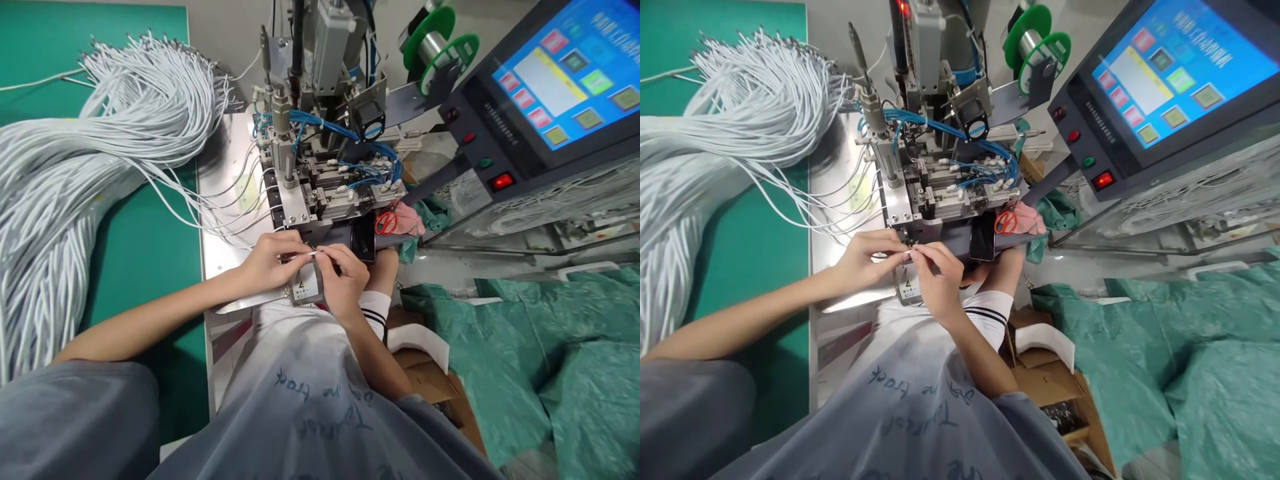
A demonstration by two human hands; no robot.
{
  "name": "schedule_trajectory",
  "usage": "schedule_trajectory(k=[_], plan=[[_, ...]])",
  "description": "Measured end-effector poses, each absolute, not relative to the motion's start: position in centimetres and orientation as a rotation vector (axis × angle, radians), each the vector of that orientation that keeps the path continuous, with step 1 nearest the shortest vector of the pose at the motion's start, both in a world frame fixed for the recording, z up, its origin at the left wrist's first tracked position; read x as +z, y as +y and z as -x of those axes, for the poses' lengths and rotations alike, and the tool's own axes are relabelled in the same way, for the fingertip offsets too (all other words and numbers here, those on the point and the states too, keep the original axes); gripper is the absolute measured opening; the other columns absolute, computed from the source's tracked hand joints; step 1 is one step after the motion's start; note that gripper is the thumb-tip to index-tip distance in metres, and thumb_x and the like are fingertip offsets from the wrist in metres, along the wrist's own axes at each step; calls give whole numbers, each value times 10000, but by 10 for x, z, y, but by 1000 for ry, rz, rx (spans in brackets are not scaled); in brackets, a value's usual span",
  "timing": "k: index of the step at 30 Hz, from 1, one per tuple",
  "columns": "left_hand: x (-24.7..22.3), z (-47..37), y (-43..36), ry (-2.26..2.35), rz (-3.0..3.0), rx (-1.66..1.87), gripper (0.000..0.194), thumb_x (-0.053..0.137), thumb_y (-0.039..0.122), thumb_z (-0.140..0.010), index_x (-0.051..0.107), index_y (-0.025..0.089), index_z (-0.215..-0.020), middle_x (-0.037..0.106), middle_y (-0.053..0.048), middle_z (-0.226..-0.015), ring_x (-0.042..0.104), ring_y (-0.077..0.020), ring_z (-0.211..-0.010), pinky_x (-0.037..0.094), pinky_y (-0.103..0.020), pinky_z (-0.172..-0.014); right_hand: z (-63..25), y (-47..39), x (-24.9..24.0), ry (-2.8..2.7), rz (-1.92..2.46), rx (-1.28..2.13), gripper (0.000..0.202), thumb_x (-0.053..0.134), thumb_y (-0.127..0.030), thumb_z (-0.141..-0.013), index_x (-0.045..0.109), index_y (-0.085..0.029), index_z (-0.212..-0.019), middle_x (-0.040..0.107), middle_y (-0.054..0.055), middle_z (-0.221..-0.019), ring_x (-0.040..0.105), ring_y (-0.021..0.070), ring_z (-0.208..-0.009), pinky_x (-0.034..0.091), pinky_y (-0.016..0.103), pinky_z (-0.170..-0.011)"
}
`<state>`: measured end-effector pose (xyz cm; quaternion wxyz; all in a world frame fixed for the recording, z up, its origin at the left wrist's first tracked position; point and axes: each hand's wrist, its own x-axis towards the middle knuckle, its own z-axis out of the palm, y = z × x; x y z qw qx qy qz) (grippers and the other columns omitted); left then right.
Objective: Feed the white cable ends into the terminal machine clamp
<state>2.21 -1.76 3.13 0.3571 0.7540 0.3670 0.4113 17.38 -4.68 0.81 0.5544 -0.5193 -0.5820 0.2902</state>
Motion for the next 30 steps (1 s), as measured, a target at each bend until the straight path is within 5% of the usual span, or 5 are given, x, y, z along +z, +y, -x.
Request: schedule_trajectory(k=[7,15,25,30], plan=[[32,-19,-15,1029,-1898,1044,106,624,206,-793,712,182,-738,579,-4,-600,511,-105,-567,397,-249,-522,-174,-43,15,-1466,1240,694,102,601,-229,-803,693,-199,-771,619,-11,-670,474,76,-510,390,219,-469],[34,-20,-15,1072,-1729,1019,203,689,273,-745,625,172,-581,519,18,-544,420,-95,-534,326,-242,-482,-167,-38,11,-1304,1139,868,131,635,-251,-766,670,-174,-667,379,-56,-508,323,62,-463,286,222,-433],[34,-23,-19,1032,-1667,1072,214,698,248,-726,602,155,-559,485,27,-533,384,-81,-517,301,-224,-474,-148,-48,1,-1119,1108,788,187,608,-245,-806,654,-181,-636,507,-27,-551,451,93,-517,391,249,-512],[24,-20,-18,1109,-2148,1223,181,615,176,-791,581,149,-615,516,14,-569,423,-98,-572,326,-226,-523,-152,-47,2,-1406,1175,393,109,581,-177,-813,656,-177,-734,468,-36,-524,373,80,-454,344,245,-465]])
